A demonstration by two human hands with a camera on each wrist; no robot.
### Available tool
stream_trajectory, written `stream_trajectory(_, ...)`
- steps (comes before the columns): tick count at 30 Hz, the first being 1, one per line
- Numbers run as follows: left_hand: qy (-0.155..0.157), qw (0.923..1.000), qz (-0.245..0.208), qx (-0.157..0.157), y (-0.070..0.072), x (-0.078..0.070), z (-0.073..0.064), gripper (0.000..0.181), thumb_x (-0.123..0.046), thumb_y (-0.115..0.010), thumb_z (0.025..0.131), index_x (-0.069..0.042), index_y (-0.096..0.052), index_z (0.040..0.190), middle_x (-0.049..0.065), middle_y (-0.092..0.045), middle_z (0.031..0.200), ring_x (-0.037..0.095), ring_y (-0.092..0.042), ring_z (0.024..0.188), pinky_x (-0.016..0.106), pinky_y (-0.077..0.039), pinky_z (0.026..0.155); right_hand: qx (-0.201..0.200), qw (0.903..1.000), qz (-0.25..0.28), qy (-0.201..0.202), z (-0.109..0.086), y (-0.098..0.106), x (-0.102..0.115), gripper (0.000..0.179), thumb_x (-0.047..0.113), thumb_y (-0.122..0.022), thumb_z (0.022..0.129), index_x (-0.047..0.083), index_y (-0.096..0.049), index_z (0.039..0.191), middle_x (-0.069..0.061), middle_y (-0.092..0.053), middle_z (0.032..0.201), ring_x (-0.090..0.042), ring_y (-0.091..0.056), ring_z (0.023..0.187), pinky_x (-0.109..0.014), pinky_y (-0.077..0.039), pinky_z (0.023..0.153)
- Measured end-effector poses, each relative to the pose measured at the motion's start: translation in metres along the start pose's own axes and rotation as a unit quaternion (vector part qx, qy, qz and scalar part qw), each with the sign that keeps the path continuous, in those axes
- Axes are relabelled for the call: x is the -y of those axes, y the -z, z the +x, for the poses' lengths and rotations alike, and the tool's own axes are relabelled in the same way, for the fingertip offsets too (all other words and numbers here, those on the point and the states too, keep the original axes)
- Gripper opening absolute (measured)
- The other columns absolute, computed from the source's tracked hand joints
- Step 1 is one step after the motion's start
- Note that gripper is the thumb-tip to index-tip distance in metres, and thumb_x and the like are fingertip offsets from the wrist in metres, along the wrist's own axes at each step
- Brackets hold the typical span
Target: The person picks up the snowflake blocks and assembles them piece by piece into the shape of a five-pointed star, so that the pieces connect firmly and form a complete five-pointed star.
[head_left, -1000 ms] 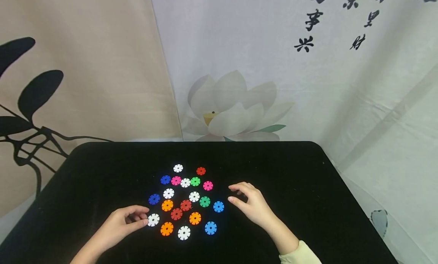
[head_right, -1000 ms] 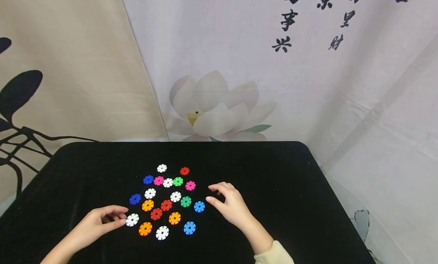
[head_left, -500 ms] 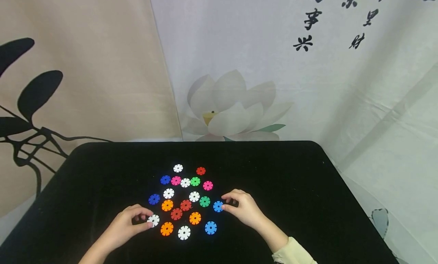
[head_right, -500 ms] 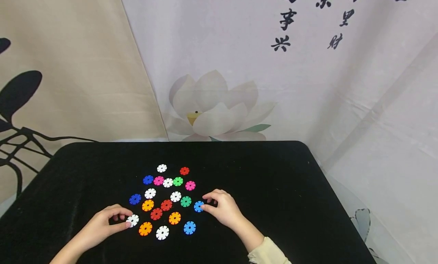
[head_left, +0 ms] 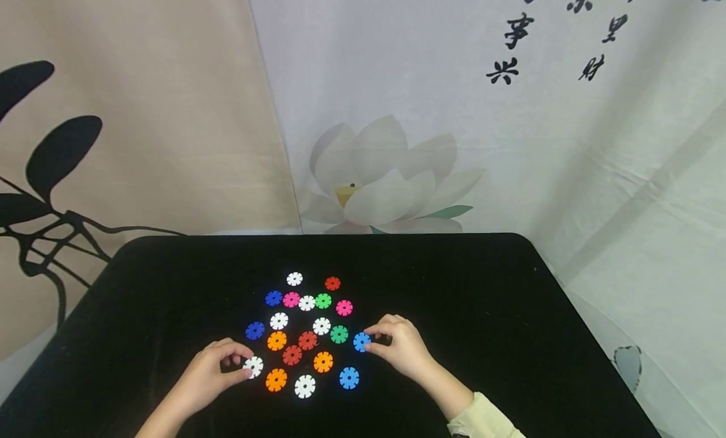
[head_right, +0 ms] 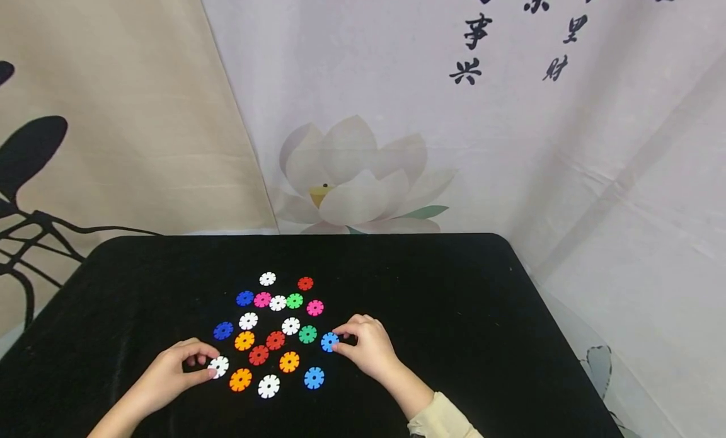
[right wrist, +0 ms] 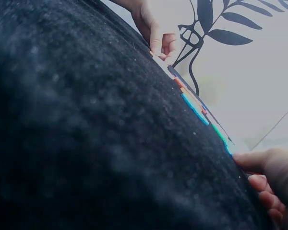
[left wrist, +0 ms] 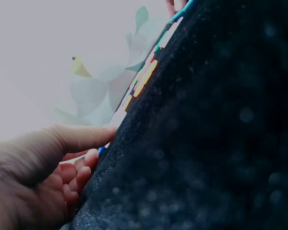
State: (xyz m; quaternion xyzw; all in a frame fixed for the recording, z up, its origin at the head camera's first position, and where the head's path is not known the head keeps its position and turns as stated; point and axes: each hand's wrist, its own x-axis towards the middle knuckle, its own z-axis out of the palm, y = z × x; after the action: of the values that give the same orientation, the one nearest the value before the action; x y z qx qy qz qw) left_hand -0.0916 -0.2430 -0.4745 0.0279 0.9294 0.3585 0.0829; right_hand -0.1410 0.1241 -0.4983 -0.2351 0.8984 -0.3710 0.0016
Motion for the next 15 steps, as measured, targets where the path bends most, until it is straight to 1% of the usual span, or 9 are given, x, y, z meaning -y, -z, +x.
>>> stream_trajectory(3, 0.003, 1.0000, 0.005, -0.002, -0.0002, -0.0013, -0.0001, 0.021, -0.016, -0.083, 0.074, -0.014, -0.069, 0.090, -0.003, -0.054, 0.081, 0.017, -0.048, 0.079, 0.033, -0.041, 0.065, -0.002, 1.0000, 0.006, -0.003, 0.0000, -0.0001, -0.0003, 0.019, 0.029, -0.077, 0.083, 0.021, -0.074, 0.100, 0.016, -0.056, 0.083, -0.005, -0.050, 0.081, -0.027, -0.044, 0.069)
stream_trajectory(9, 0.003, 0.9998, 0.020, 0.005, 0.0010, -0.0048, 0.0005, 0.023, -0.018, -0.084, 0.072, -0.013, -0.067, 0.086, -0.004, -0.054, 0.080, 0.017, -0.048, 0.079, 0.033, -0.041, 0.065, -0.011, 0.9997, 0.017, -0.013, -0.0005, 0.0001, -0.0008, 0.016, 0.027, -0.078, 0.081, 0.022, -0.072, 0.095, 0.016, -0.056, 0.082, -0.006, -0.050, 0.079, -0.027, -0.045, 0.068)
stream_trajectory(13, 0.014, 0.9996, 0.023, 0.009, 0.0018, -0.0067, 0.0005, 0.024, -0.019, -0.085, 0.070, -0.013, -0.064, 0.081, -0.003, -0.053, 0.077, 0.017, -0.048, 0.077, 0.033, -0.041, 0.065, -0.019, 0.9991, 0.035, -0.018, -0.0010, 0.0009, 0.0007, 0.010, 0.024, -0.077, 0.083, 0.021, -0.072, 0.091, 0.017, -0.058, 0.081, -0.007, -0.050, 0.074, -0.026, -0.045, 0.064)
stream_trajectory(15, 0.011, 0.9997, 0.021, 0.010, 0.0022, -0.0073, -0.0001, 0.026, -0.021, -0.086, 0.070, -0.012, -0.063, 0.079, -0.002, -0.053, 0.076, 0.017, -0.048, 0.076, 0.033, -0.041, 0.063, -0.021, 0.9985, 0.045, -0.023, -0.0014, 0.0011, 0.0007, 0.007, 0.024, -0.076, 0.083, 0.021, -0.072, 0.089, 0.017, -0.059, 0.080, -0.008, -0.051, 0.071, -0.025, -0.045, 0.062)
